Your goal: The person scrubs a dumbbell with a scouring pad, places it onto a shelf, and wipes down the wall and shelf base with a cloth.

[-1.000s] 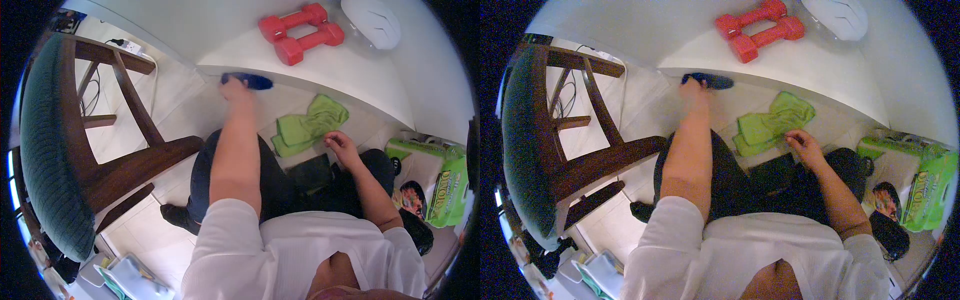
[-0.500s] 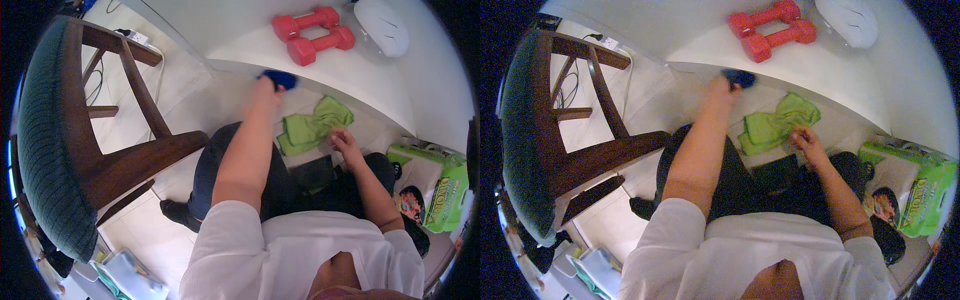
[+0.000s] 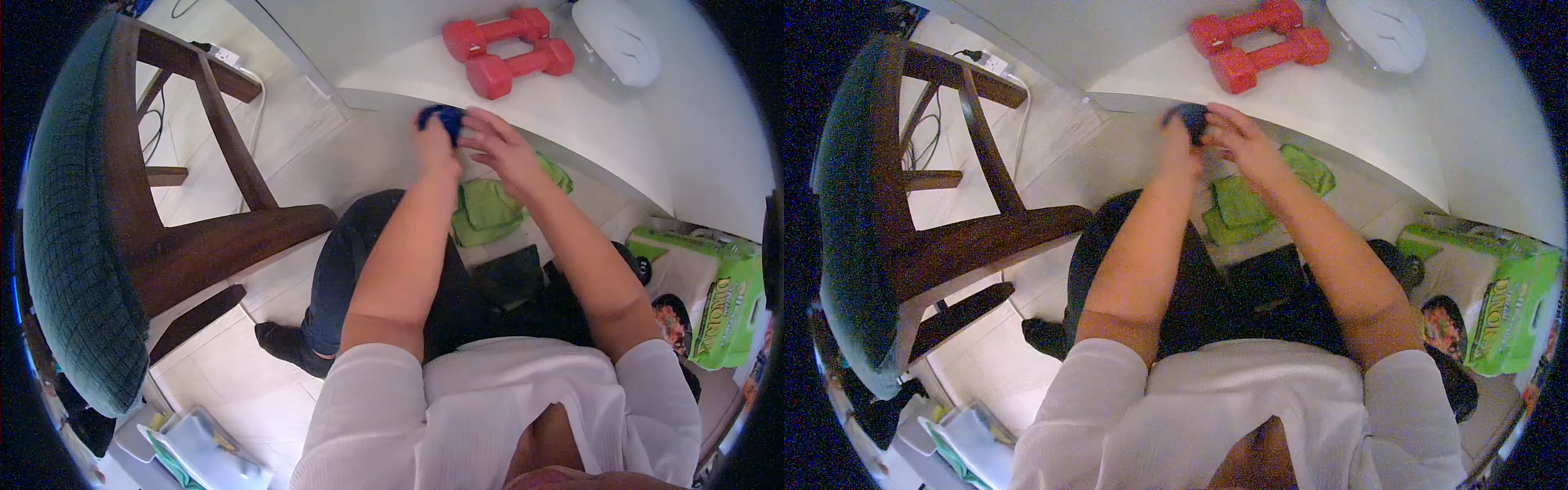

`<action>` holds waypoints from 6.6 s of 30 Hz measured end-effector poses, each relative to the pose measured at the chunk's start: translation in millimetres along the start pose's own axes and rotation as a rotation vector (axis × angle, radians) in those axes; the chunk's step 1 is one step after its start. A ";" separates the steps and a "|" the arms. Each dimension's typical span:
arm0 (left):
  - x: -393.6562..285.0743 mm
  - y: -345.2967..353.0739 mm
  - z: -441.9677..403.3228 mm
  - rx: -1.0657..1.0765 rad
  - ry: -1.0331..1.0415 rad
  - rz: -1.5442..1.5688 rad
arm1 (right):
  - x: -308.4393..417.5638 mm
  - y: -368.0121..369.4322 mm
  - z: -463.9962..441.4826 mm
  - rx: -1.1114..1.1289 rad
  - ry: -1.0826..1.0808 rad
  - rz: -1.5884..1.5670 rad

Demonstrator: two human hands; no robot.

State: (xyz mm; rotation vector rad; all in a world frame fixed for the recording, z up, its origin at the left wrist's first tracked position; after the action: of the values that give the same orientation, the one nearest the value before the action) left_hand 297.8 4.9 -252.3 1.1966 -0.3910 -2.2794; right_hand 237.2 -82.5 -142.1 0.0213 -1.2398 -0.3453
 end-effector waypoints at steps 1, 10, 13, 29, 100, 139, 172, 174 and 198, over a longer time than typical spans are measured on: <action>-21.6 -22.4 -11.4 -0.161 0.109 0.026 | 9.8 -10.2 15.3 -0.026 -0.044 0.148; 44.6 4.9 -1.7 -0.161 -0.230 -0.166 | -72.5 -150.4 140.5 -0.328 0.358 -0.033; 22.9 -4.5 -1.1 -0.221 -0.123 -0.160 | -71.4 -146.2 129.4 -0.336 0.279 0.007; 10.7 16.2 -14.0 0.080 -0.210 -0.032 | -96.7 -178.0 108.5 -0.409 0.272 0.040; 118.0 55.2 160.7 0.985 -0.038 -1.607 | -128.9 -178.3 -17.8 -0.520 0.291 -0.416; 91.0 60.5 114.1 0.770 0.098 -1.395 | -109.0 -305.0 26.4 -0.666 -0.052 -0.210; 91.7 22.2 80.0 0.357 -0.262 -0.759 | -76.2 -317.5 95.5 -1.375 -0.109 0.188; 87.9 23.4 79.5 0.384 -0.235 -0.768 | -97.5 -391.8 114.9 -1.523 -0.142 -0.089; 91.8 30.8 91.1 0.447 -0.286 -0.746 | -53.5 -295.3 100.5 -1.324 -0.257 -0.013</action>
State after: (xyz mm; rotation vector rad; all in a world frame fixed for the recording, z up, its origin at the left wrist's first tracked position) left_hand 189.7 -72.5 -247.6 1.3922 -0.6737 -3.1468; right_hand 56.3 -330.9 -217.8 -1.1740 -1.0547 -1.1451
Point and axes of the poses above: each hand's wrist, its own z-axis away from the middle knuckle, its own y-axis out of the palm, x = y × z, the point moved 10 cm from there along -z, towards the middle knuckle, and after that the axes turned 5 degrees about -x, right-handed, at the moved point
